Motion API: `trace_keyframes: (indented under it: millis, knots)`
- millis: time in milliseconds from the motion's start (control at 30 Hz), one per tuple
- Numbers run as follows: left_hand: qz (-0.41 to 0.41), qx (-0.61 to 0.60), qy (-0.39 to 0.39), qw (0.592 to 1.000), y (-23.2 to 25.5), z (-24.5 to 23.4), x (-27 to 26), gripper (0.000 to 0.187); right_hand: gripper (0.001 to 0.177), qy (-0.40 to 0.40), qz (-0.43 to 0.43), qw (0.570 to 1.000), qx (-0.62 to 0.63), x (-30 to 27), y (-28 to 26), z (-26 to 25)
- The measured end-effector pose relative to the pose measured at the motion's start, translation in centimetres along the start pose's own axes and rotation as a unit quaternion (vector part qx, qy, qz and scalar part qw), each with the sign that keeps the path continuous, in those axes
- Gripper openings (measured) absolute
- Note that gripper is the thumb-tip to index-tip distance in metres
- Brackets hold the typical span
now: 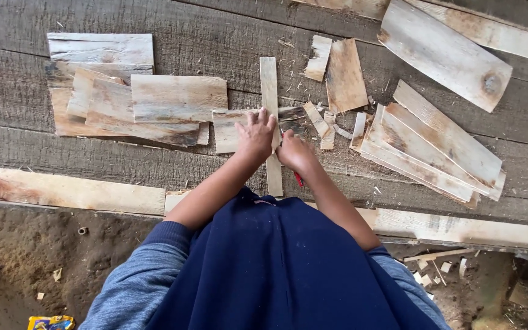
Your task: Cutting thin wood strips or shingles using a utility knife on a wooden floor.
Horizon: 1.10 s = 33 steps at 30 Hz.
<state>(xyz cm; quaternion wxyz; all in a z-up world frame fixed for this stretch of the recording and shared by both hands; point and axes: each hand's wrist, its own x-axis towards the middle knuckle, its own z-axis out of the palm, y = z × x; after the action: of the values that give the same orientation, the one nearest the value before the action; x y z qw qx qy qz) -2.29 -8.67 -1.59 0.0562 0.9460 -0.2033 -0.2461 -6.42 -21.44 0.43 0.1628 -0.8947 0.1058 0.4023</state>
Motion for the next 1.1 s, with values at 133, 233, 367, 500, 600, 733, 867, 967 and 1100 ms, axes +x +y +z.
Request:
trace_keyframes:
  millis: [133, 233, 367, 500, 600, 733, 867, 967, 1100]
  knots:
    - [-0.004, -0.005, -0.003, 1.0, -0.4, 0.6, 0.4, 0.091, 0.05, -0.009, 0.008, 1.0, 0.014, -1.0, -0.8, -0.4]
    - [0.001, -0.006, -0.001, 1.0, -0.6, 0.8, 0.7, 0.09, 0.048, -0.017, 0.014, 0.999, 0.026, -2.2, -1.5, -1.3]
    - [0.004, -0.012, -0.014, 1.0, -0.2, -0.6, 0.0, 0.091, 0.047, -0.029, 0.014, 0.999, 0.034, -3.7, -1.8, -1.6]
    - [0.002, -0.009, -0.013, 1.0, -0.1, -0.9, -0.2, 0.087, 0.045, -0.034, 0.016, 0.999, 0.027, -3.6, -1.6, -1.6]
    - [0.003, -0.02, -0.016, 1.0, 0.0, -1.2, -0.4, 0.088, 0.045, -0.046, 0.019, 0.998, 0.023, -4.4, -1.6, -1.7]
    - [0.001, -0.005, -0.012, 1.0, -0.2, -0.5, 0.0, 0.089, 0.05, -0.035, 0.003, 0.999, 0.026, -3.4, 0.0, 1.1]
    - [-0.007, -0.005, -0.021, 1.0, -0.1, -0.6, -0.1, 0.091, 0.055, -0.032, -0.001, 0.999, 0.019, -3.0, 1.0, 2.4]
    - [-0.005, 0.001, -0.019, 1.0, -0.2, -0.7, -0.1, 0.092, 0.055, -0.036, -0.01, 0.999, 0.03, -4.1, 0.9, 2.3]
    - [-0.005, -0.003, -0.014, 1.0, 0.4, -2.5, -1.3, 0.093, 0.059, -0.017, -0.012, 0.999, 0.04, -4.9, 0.9, 2.5]
